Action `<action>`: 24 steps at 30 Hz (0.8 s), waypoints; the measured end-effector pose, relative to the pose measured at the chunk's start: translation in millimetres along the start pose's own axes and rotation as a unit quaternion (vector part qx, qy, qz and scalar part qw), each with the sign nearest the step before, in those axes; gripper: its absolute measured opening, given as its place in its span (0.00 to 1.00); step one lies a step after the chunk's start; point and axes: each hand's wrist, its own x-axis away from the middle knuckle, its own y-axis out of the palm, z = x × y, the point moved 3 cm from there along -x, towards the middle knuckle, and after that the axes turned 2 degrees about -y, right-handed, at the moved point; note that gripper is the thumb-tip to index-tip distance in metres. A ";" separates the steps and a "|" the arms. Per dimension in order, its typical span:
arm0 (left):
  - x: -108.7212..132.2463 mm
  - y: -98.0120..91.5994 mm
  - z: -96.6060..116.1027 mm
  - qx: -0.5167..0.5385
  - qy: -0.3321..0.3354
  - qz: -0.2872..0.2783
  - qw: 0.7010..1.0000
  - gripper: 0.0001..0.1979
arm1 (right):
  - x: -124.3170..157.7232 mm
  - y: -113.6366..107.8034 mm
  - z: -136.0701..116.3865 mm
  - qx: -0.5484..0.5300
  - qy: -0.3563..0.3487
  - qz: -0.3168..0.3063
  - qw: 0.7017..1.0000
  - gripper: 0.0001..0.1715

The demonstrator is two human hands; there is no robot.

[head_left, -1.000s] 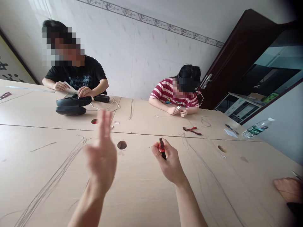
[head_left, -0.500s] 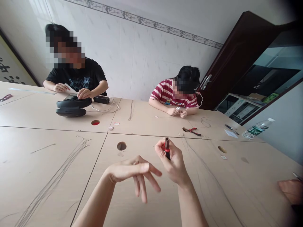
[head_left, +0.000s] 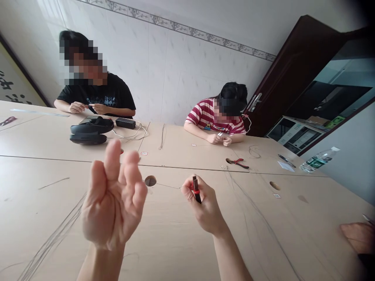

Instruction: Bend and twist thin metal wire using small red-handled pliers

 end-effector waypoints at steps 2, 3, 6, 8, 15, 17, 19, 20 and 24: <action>-4.2 0.2 5.9 -0.070 0.067 0.093 0.991 0.20 | 1.5 6.5 -1.5 -0.005 -0.007 -0.015 1.000 0.10; -6.3 -0.6 7.0 -0.095 0.093 0.109 0.985 0.21 | 2.4 9.4 -2.0 -0.005 -0.011 -0.023 1.000 0.10; -12.5 -8.8 4.8 -0.130 0.141 0.111 0.975 0.22 | 5.3 16.3 -3.2 0.000 -0.025 -0.044 0.999 0.08; -16.1 -16.8 0.6 -0.136 0.161 0.125 0.969 0.21 | 6.9 18.8 -4.1 0.005 -0.034 -0.055 0.998 0.07; -25.4 -26.0 -26.4 -0.242 0.088 0.172 0.951 0.24 | 9.6 15.0 -8.7 0.006 -0.041 -0.075 0.996 0.06; -24.4 -25.8 -35.3 -0.280 -0.009 0.130 0.951 0.25 | 10.0 11.1 -9.2 0.007 -0.045 -0.077 0.996 0.07; -20.5 -24.7 -42.9 -0.309 -0.122 0.063 0.941 0.24 | 9.9 6.6 -9.2 0.015 -0.053 -0.070 0.996 0.08; -17.9 -23.3 -45.7 -0.320 -0.174 0.025 0.931 0.23 | 9.7 4.3 -9.2 0.020 -0.057 -0.063 0.996 0.08; -9.5 -12.1 -50.8 -0.343 -0.292 -0.103 0.887 0.23 | 8.1 -3.0 -9.3 0.032 -0.061 -0.036 0.997 0.06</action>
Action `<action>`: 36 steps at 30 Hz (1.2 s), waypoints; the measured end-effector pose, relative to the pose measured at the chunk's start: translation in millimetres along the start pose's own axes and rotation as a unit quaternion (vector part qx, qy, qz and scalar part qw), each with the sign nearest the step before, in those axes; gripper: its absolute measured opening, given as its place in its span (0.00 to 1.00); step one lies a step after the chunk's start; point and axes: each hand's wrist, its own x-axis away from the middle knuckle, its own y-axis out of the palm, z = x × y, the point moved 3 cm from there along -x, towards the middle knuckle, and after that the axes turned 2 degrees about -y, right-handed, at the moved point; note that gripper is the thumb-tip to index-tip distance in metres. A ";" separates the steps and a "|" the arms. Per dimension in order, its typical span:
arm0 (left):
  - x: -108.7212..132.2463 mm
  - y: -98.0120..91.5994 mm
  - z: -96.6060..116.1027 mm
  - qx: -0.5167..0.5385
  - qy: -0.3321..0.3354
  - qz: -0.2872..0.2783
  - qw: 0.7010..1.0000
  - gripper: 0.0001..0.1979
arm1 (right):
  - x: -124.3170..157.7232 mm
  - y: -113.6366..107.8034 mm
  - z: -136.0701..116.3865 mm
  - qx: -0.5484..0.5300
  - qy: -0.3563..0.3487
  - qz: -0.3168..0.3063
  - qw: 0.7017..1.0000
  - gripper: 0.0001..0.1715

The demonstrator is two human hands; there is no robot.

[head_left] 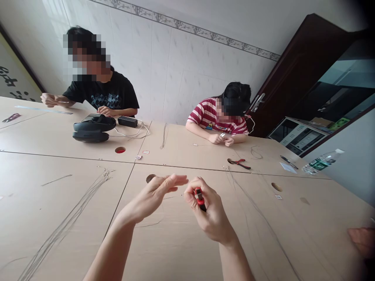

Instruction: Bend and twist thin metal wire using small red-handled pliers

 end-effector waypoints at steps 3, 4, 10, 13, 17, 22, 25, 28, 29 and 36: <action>0.2 10.0 5.8 -0.003 0.000 -0.073 0.997 0.24 | -0.9 -4.1 -0.7 -0.003 0.004 0.019 1.000 0.06; -0.2 12.4 7.3 0.002 0.000 -0.087 0.996 0.24 | -1.0 -5.3 -0.9 -0.005 0.004 0.026 1.000 0.06; -2.2 17.5 5.8 0.017 -0.022 -0.128 0.991 0.26 | -0.7 -11.8 0.0 -0.001 -0.003 0.065 0.998 0.08; -1.6 18.4 3.6 0.042 -0.021 -0.157 0.987 0.27 | -1.0 -14.9 1.6 0.012 -0.002 0.083 0.997 0.10; -0.2 19.9 3.3 0.049 -0.016 -0.190 0.980 0.28 | -1.8 -17.1 3.2 0.009 -0.003 0.100 0.995 0.10; 0.2 23.4 0.6 0.011 -0.038 -0.232 0.972 0.28 | -1.1 -17.5 5.9 -0.002 -0.002 0.115 0.993 0.11; 0.3 25.7 -2.4 0.004 -0.064 -0.253 0.965 0.29 | -1.4 -17.4 7.1 -0.003 0.000 0.119 0.993 0.10; 1.3 28.5 -4.8 0.024 -0.085 -0.281 0.956 0.29 | -2.9 -16.1 8.3 -0.006 0.006 0.117 0.993 0.10; 1.8 29.8 -5.0 0.036 -0.088 -0.296 0.951 0.28 | -3.3 -15.4 8.8 -0.008 0.009 0.117 0.993 0.10; 7.5 35.1 1.8 0.091 -0.047 -0.402 0.910 0.27 | -5.1 -10.3 16.2 -0.014 0.028 0.132 0.991 0.11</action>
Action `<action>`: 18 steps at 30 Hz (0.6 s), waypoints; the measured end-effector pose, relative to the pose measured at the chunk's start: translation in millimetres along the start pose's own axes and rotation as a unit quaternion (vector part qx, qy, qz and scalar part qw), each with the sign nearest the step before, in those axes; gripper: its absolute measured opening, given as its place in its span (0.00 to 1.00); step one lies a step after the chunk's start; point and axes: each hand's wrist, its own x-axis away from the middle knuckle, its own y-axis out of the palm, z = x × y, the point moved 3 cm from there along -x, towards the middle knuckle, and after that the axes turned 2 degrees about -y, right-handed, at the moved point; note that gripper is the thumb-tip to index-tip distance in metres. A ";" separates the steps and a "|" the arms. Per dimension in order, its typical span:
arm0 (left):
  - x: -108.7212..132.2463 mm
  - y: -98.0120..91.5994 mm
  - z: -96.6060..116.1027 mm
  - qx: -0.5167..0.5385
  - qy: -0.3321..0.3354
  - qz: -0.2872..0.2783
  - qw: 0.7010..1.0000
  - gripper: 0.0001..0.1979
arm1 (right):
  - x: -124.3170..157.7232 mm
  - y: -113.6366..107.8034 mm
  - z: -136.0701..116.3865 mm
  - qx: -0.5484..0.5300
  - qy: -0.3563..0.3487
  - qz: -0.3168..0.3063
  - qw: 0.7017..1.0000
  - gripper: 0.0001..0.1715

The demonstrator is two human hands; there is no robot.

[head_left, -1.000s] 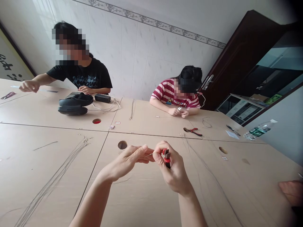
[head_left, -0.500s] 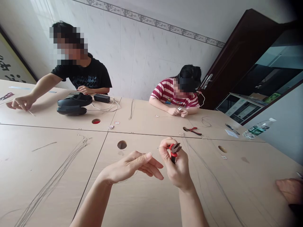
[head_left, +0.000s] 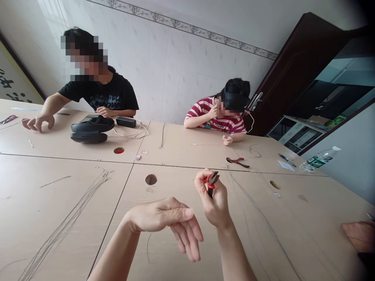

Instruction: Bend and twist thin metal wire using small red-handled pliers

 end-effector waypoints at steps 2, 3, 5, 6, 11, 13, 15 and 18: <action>2.7 0.2 1.3 0.011 0.038 -0.021 0.999 0.27 | -0.9 2.1 3.1 -0.005 0.008 0.002 1.000 0.11; 4.5 -0.4 1.2 0.022 0.061 -0.026 0.998 0.27 | -1.3 3.4 4.8 -0.007 0.012 0.001 1.000 0.12; 8.5 -2.5 0.5 0.056 0.116 -0.026 0.991 0.27 | -1.8 6.3 8.5 -0.011 0.022 -0.003 1.000 0.12; 10.6 -4.0 0.2 0.080 0.149 -0.023 0.985 0.27 | -1.9 7.7 10.7 -0.013 0.027 -0.004 1.000 0.12; 20.4 -17.9 5.6 0.223 0.315 0.056 0.921 0.24 | -1.8 14.3 21.3 -0.026 0.052 0.002 0.998 0.10; 22.8 -28.1 9.1 0.270 0.356 0.151 0.882 0.24 | -2.0 17.2 22.8 -0.028 0.054 0.005 0.998 0.10; 24.2 -38.7 11.3 0.308 0.379 0.257 0.834 0.25 | -2.2 20.9 22.3 -0.035 0.051 0.001 0.998 0.11; 24.0 -51.5 11.0 0.325 0.398 0.380 0.769 0.25 | -1.7 27.1 21.1 -0.044 0.049 -0.015 0.998 0.12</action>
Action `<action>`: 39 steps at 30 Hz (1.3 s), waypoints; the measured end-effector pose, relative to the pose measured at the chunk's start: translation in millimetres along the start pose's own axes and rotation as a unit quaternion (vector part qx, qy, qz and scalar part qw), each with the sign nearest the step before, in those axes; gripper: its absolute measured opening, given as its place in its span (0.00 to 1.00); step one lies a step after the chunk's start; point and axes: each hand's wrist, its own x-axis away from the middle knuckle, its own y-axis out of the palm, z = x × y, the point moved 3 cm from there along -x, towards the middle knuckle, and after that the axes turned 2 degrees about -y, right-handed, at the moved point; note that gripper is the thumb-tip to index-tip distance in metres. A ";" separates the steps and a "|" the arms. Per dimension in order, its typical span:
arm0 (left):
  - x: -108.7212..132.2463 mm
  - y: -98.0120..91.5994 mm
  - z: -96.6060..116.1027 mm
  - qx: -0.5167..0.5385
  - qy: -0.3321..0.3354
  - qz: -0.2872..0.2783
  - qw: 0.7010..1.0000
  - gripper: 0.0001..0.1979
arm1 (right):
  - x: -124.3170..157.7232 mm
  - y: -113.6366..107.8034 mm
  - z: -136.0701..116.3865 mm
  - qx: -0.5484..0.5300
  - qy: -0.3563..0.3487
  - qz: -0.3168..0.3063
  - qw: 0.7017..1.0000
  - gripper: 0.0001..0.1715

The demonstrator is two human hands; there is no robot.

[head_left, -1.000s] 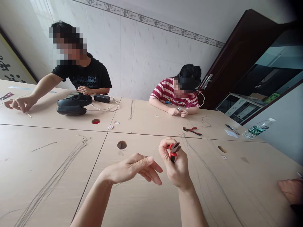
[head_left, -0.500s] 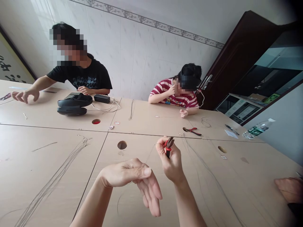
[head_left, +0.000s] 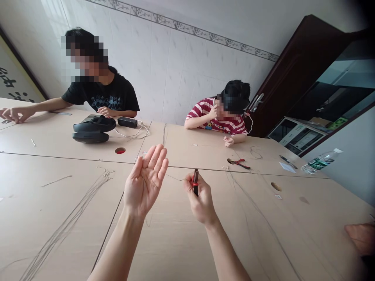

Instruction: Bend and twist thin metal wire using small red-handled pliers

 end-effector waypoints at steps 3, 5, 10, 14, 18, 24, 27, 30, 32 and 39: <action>-7.0 -7.1 -2.9 -0.034 0.047 0.052 0.997 0.23 | 0.7 5.3 2.6 -0.001 0.007 -0.014 1.000 0.12; -9.8 -11.9 -7.3 -0.072 0.062 0.068 0.993 0.21 | 0.8 7.9 5.7 -0.005 0.012 -0.020 1.000 0.12; -10.2 -17.3 -25.5 -0.259 0.059 0.046 0.963 0.21 | -0.7 11.5 12.5 -0.014 0.020 -0.023 0.999 0.13; -7.6 -19.0 -39.7 -0.472 0.044 0.001 0.880 0.23 | -2.7 12.0 19.9 0.005 0.008 -0.018 1.000 0.12; -9.1 -26.0 -44.8 -0.624 0.031 -0.025 0.781 0.23 | -4.8 12.3 34.4 0.047 0.001 -0.015 0.999 0.11; -15.2 -34.6 -39.8 -0.501 0.076 0.042 0.861 0.23 | -5.5 9.9 41.0 0.050 0.008 -0.014 0.999 0.11; -14.0 -33.1 -38.6 -0.408 0.094 0.062 0.906 0.21 | -4.9 9.0 37.8 0.038 0.010 -0.016 0.999 0.12; -12.8 -35.6 -42.1 -0.288 0.059 0.069 0.953 0.20 | -3.3 7.5 39.1 0.025 0.012 -0.016 0.999 0.11; -12.4 -42.1 -45.2 -0.205 0.056 0.096 0.972 0.20 | -1.7 5.5 43.6 0.017 0.017 -0.011 1.000 0.11; -8.8 -70.3 -73.0 -0.376 0.087 0.097 0.917 0.20 | 7.3 9.7 74.7 -0.011 0.049 -0.004 0.999 0.14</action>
